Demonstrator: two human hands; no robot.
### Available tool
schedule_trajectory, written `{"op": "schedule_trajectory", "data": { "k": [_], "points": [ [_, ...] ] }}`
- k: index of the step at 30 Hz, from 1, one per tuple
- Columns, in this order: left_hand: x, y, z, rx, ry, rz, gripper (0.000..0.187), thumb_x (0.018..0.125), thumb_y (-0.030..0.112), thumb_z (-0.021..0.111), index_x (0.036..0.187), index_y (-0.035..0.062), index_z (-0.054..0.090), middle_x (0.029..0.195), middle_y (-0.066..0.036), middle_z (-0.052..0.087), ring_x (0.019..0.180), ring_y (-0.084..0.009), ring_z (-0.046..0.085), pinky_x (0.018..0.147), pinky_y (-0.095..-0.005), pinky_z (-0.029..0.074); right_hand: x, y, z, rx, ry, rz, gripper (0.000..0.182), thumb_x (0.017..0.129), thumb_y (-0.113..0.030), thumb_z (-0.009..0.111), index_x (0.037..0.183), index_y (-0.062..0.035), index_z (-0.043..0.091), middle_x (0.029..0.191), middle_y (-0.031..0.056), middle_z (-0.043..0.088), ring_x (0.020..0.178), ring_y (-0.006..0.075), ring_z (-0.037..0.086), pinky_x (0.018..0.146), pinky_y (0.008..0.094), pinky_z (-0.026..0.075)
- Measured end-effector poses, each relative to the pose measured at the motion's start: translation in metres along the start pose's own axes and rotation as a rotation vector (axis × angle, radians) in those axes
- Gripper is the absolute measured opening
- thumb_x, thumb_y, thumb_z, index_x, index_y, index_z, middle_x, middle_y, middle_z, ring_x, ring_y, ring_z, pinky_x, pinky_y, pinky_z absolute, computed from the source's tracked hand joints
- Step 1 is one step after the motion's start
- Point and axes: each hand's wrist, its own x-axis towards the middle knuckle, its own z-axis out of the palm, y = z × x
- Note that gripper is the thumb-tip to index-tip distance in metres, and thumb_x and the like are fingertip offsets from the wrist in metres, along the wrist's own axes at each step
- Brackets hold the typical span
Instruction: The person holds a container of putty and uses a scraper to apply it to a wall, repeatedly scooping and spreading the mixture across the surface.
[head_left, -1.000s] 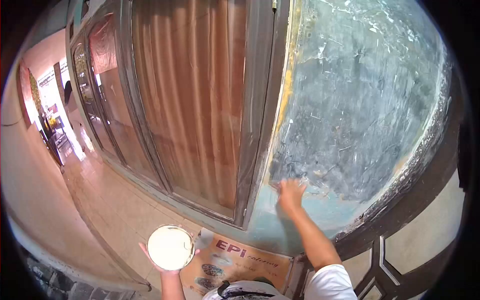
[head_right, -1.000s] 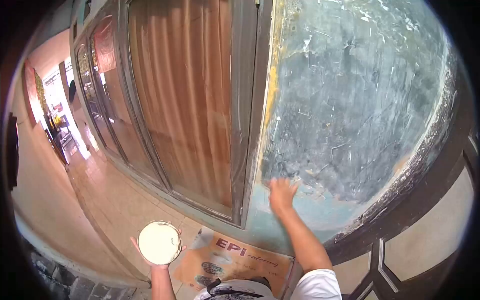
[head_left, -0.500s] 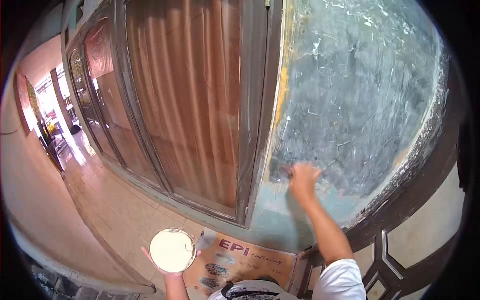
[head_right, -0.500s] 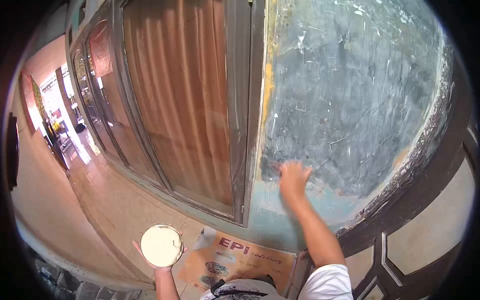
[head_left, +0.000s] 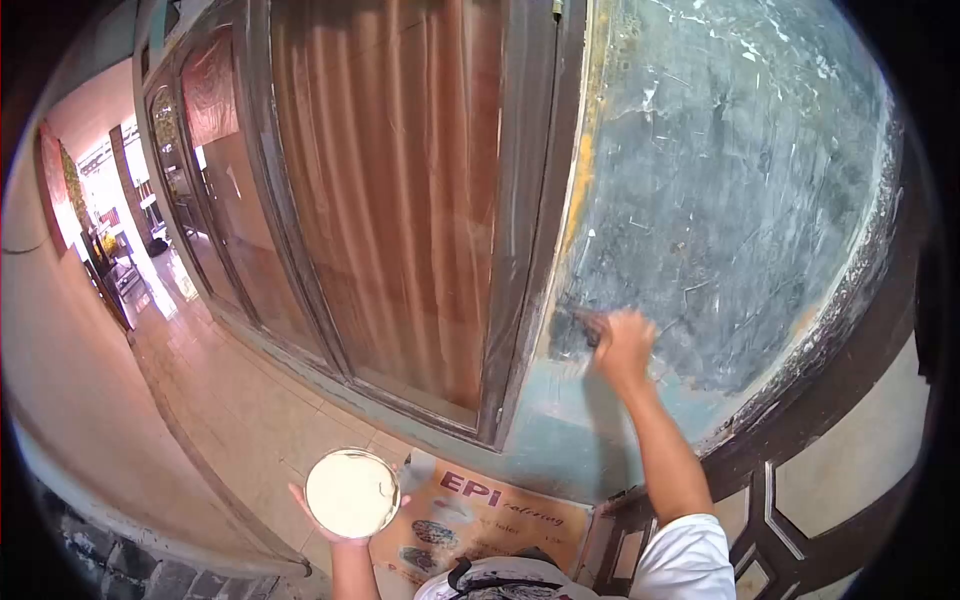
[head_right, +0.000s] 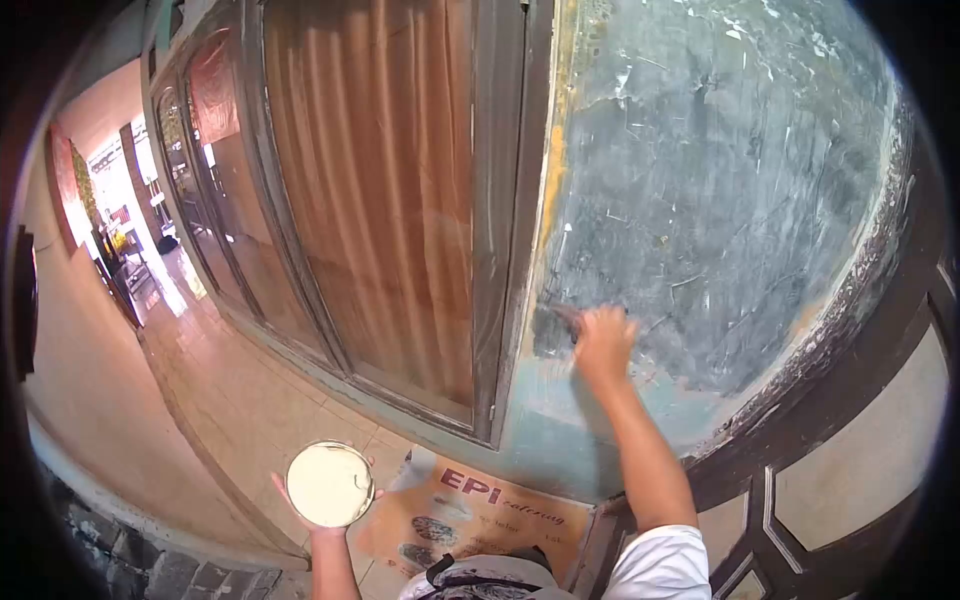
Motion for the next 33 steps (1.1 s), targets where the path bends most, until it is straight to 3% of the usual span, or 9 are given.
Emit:
{"op": "schedule_trajectory", "data": {
  "k": [4,7,11,16,19,20,23,27,33],
  "points": [
    [-0.003,0.004,-0.006,0.048,0.006,0.001,0.102,0.083,0.096,0.038,0.154,0.0247,0.052,0.163,-0.021,0.042,0.143,-0.0645,0.034,0.095,-0.0945,0.029,-0.116,-0.005,0.073,0.045,-0.512,-0.097,0.020,0.088,-0.016,0.067,0.107,-0.0128,0.070,0.110,0.0119,0.065,0.117,0.0357,0.057,0.096,0.0657,0.038],
    [-0.001,0.009,-0.005,0.260,-0.085,0.003,0.103,0.082,0.097,0.038,0.155,0.0245,0.051,0.162,-0.021,0.042,0.142,-0.0644,0.035,0.096,-0.0946,0.029,-0.055,0.007,0.055,-0.172,-0.230,-0.074,0.019,0.089,-0.015,0.068,0.107,-0.0131,0.070,0.107,0.0102,0.065,0.112,0.0352,0.058,0.092,0.0610,0.039],
    [0.000,0.006,0.008,-0.078,0.117,0.009,0.106,0.081,0.097,0.040,0.155,0.0213,0.051,0.160,-0.022,0.044,0.139,-0.0653,0.039,0.096,-0.0952,0.029,0.063,0.020,-0.050,0.073,0.227,0.067,0.016,0.090,-0.013,0.068,0.107,-0.0140,0.069,0.103,0.0074,0.064,0.105,0.0336,0.057,0.083,0.0533,0.036],
    [0.009,-0.012,0.004,0.093,-0.068,-0.020,0.108,0.082,0.095,0.042,0.154,0.0160,0.050,0.159,-0.023,0.045,0.138,-0.0651,0.040,0.093,-0.0956,0.032,0.011,0.017,-0.020,0.015,0.033,-0.065,0.014,0.090,-0.013,0.069,0.103,-0.0129,0.071,0.103,0.0069,0.064,0.107,0.0336,0.058,0.091,0.0576,0.038],
    [0.014,-0.026,0.013,0.262,-0.062,-0.029,0.106,0.082,0.095,0.042,0.154,0.0179,0.051,0.160,-0.022,0.044,0.141,-0.0629,0.039,0.094,-0.0953,0.031,-0.080,-0.011,0.044,0.065,-0.446,-0.053,0.015,0.089,-0.015,0.070,0.104,-0.0136,0.072,0.108,0.0073,0.065,0.115,0.0338,0.057,0.097,0.0660,0.036],
    [0.010,-0.033,0.035,-0.260,0.067,-0.087,0.106,0.083,0.095,0.041,0.155,0.0182,0.050,0.162,-0.022,0.042,0.144,-0.0595,0.038,0.096,-0.0946,0.029,-0.096,-0.013,0.059,0.098,-0.464,-0.105,0.016,0.089,-0.016,0.070,0.105,-0.0141,0.073,0.109,0.0074,0.066,0.116,0.0338,0.057,0.097,0.0683,0.035],
    [0.016,-0.040,0.030,-0.184,-0.025,-0.091,0.106,0.083,0.095,0.041,0.156,0.0188,0.049,0.162,-0.022,0.041,0.145,-0.0573,0.039,0.098,-0.0939,0.029,-0.043,-0.006,0.053,0.062,-0.305,-0.099,0.014,0.089,-0.017,0.071,0.103,-0.0146,0.072,0.105,0.0074,0.066,0.114,0.0342,0.058,0.099,0.0699,0.033],
    [0.017,-0.045,0.022,0.083,-0.030,-0.055,0.105,0.082,0.096,0.040,0.154,0.0190,0.052,0.161,-0.023,0.043,0.145,-0.0582,0.037,0.097,-0.0937,0.030,0.092,0.014,-0.043,0.092,0.183,-0.010,0.010,0.087,-0.013,0.072,0.097,-0.0140,0.068,0.099,0.0063,0.064,0.101,0.0314,0.057,0.088,0.0550,0.034],
    [0.028,-0.073,0.027,0.218,-0.080,-0.033,0.106,0.083,0.096,0.039,0.154,0.0178,0.051,0.159,-0.023,0.045,0.141,-0.0607,0.039,0.096,-0.0934,0.032,0.043,0.000,-0.027,0.042,0.044,-0.170,0.013,0.085,-0.009,0.069,0.097,-0.0132,0.070,0.100,0.0059,0.066,0.102,0.0320,0.058,0.086,0.0542,0.034]
  ]
}}
